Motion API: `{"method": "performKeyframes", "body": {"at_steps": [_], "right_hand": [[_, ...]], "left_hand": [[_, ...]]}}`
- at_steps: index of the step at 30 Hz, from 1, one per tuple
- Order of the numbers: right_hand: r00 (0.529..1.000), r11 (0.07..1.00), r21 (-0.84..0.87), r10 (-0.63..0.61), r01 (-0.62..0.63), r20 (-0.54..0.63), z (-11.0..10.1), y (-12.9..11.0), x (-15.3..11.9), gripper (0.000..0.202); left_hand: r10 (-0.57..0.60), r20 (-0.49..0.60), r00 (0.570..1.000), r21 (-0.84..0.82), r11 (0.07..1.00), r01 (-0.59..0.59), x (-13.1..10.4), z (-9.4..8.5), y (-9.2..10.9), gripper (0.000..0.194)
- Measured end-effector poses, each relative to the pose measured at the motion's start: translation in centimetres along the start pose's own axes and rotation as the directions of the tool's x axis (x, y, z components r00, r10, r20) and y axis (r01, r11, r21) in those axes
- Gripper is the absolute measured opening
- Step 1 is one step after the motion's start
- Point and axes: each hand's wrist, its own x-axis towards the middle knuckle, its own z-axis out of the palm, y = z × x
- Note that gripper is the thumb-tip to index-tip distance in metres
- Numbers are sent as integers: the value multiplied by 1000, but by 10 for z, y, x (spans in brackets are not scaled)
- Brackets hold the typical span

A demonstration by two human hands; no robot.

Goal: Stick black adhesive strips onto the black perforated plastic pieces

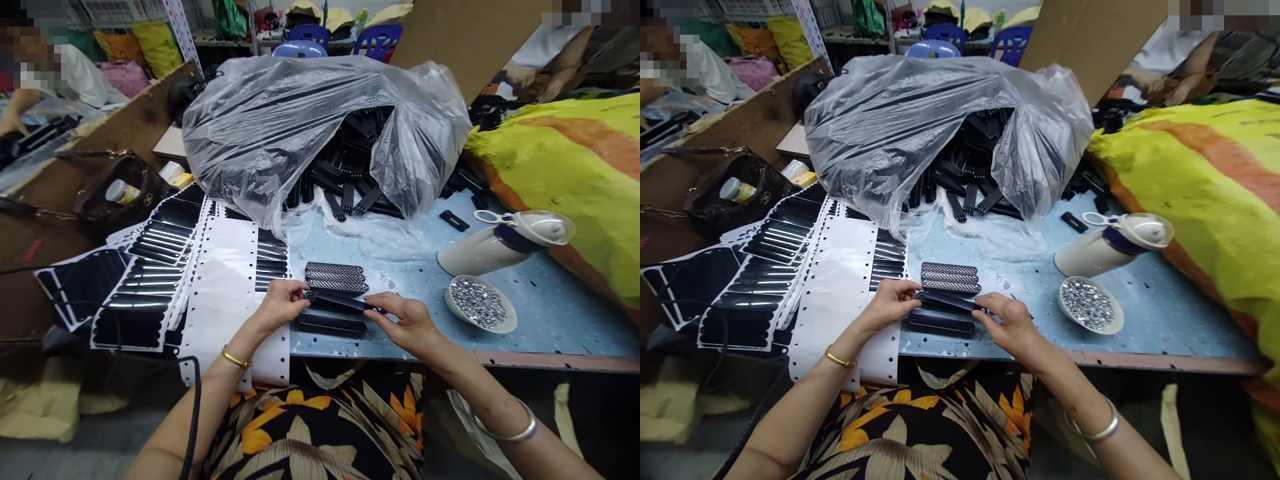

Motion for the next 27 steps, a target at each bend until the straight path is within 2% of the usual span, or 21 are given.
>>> {"method": "performKeyframes", "body": {"at_steps": [6, 11, 27], "right_hand": [[999, 1000, 1, -14, 14, 45, 5, -4, 8, 15], [998, 998, -12, -57, 58, 34, 5, -3, 9, 14], [996, 1000, -30, 0, 3, 90, 8, -2, 9, 15]], "left_hand": [[-31, 45, 999, -46, 998, 33, 0, -1, 1, 21], [-37, 53, 998, -45, 998, 40, 1, -3, 2, 22], [-67, 72, 995, -52, 996, 71, -2, -3, 5, 21]]}}
